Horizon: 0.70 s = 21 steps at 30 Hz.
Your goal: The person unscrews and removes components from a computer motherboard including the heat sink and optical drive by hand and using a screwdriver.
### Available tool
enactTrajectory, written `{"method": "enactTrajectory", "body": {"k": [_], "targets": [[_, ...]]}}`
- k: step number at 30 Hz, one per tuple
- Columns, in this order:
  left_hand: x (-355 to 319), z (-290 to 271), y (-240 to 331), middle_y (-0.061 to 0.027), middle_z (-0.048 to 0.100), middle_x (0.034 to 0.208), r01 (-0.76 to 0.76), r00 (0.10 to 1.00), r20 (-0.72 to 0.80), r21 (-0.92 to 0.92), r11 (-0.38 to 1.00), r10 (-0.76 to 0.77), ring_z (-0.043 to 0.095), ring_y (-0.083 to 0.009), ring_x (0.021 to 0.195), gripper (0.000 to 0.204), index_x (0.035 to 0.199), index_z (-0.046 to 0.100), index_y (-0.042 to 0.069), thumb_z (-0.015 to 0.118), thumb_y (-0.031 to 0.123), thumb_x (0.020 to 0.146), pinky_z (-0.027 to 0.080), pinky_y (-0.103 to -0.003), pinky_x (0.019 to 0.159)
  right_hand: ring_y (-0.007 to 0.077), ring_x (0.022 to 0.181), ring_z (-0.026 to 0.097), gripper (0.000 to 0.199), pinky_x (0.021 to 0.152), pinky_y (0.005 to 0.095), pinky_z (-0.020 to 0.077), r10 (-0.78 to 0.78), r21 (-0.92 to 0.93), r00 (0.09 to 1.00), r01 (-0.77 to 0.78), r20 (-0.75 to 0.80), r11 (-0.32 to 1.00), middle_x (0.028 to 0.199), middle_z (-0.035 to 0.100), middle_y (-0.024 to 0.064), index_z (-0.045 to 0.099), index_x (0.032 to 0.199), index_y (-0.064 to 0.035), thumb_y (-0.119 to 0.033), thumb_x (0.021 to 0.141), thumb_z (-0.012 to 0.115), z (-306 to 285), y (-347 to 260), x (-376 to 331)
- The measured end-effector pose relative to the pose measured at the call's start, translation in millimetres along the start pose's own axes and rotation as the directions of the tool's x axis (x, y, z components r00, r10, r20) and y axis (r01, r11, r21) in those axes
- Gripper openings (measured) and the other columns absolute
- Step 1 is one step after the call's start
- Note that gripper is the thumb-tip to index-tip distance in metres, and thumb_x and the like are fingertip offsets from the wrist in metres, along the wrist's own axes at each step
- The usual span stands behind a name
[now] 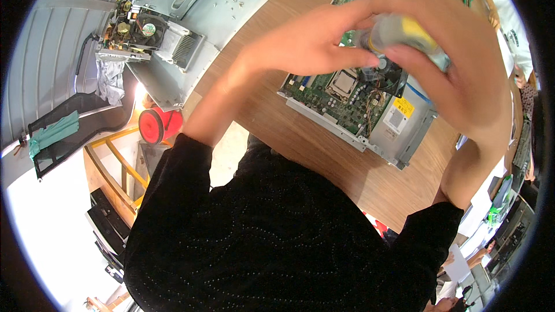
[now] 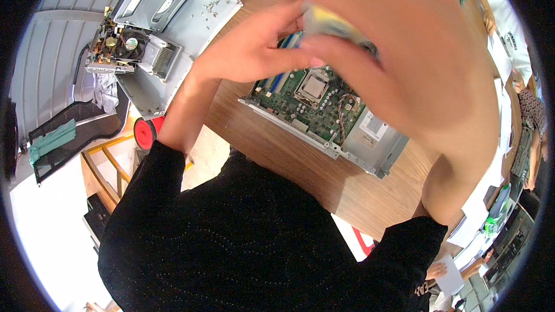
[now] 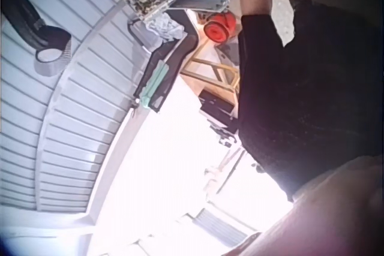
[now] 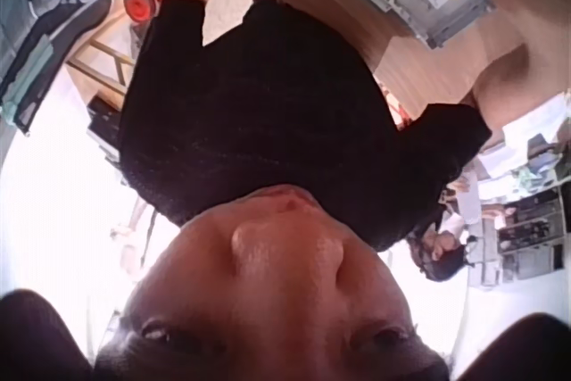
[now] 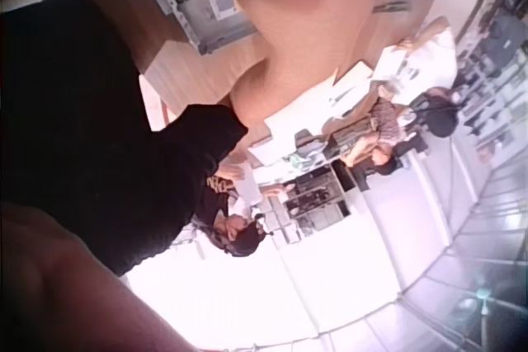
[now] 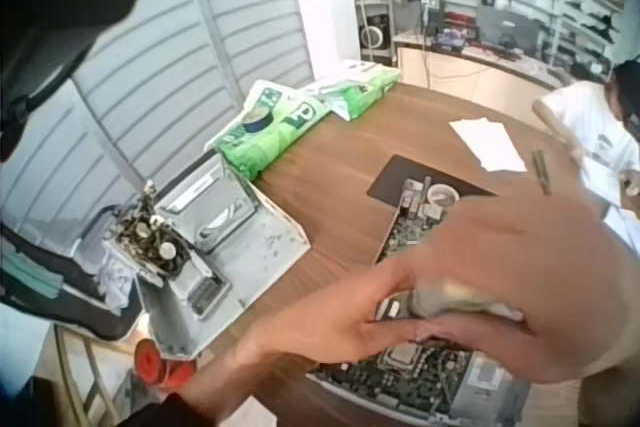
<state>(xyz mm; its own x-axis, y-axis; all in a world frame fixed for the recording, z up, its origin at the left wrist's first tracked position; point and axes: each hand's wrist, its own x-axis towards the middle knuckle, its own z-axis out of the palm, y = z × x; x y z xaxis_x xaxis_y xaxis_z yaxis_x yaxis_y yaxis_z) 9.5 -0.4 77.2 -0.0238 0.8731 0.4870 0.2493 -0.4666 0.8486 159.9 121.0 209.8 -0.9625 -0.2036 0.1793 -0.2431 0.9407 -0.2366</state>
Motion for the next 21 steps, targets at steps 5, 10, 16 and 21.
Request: {"method": "enactTrajectory", "body": {"k": [5,10,16,21], "targets": [[2.3,1.5,1.6,-0.0128,0.067,0.104,0.112,0.994,-0.035,0.148,0.983,-0.108,0.065,-0.0237,0.096,0.061,0.127,0.048,0.001,0.077,0.017,0.077,0.05,-0.033,0.083,0.029,0.09,0.062,0.047,0.068,0.0341,0.0468,0.231,-0.156,0.969,-0.242,-0.087,0.958,0.108,0.061,0.0149,0.06,0.116,-0.0089,-0.013,0.072,0.074,0.8,-15.1,1.9],[3.2,-0.7,9.9,-0.0133,0.067,0.104,0.255,0.967,0.056,-0.107,0.961,-0.25,0.064,-0.0222,0.095,0.053,0.119,0.052,0.002,0.078,0.022,0.077,0.05,-0.033,0.082,0.0234,0.09,0.063,0.049,0.061,0.031,0.0476,0.154,-0.024,0.987,-0.153,0.052,0.988,0.109,0.062,0.011,0.06,0.115,-0.0104,-0.019,0.07,0.078,-8.9,-4.9,2.3],[-1.2,5.9,-13.4,-0.0119,0.066,0.09,0.044,0.993,-0.107,0.029,0.999,-0.041,0.063,-0.021,0.085,0.044,0.109,0.058,0.003,0.077,0.028,0.077,0.049,-0.034,0.075,0.0229,0.092,0.063,0.05,0.062,0.0356,0.0486,0.229,0.053,0.96,-0.224,-0.164,0.973,0.104,0.061,0.0109,0.058,0.113,-0.0051,-0.02,0.07,0.078,-0.7,-15.8,6.0],[-4.2,2.4,-2.8,-0.0127,0.065,0.087,0.169,0.986,-0.014,0.144,0.975,-0.169,0.063,-0.0221,0.082,0.036,0.102,0.061,0.002,0.075,0.026,0.079,0.048,-0.033,0.073,0.025,0.092,0.063,0.049,0.066,0.0346,0.0494,0.348,-0.212,0.911,-0.304,0.219,0.929,0.102,0.061,0.012,0.058,0.112,-0.0048,-0.02,0.07,0.078,-12.9,-7.9,7.5]]}}
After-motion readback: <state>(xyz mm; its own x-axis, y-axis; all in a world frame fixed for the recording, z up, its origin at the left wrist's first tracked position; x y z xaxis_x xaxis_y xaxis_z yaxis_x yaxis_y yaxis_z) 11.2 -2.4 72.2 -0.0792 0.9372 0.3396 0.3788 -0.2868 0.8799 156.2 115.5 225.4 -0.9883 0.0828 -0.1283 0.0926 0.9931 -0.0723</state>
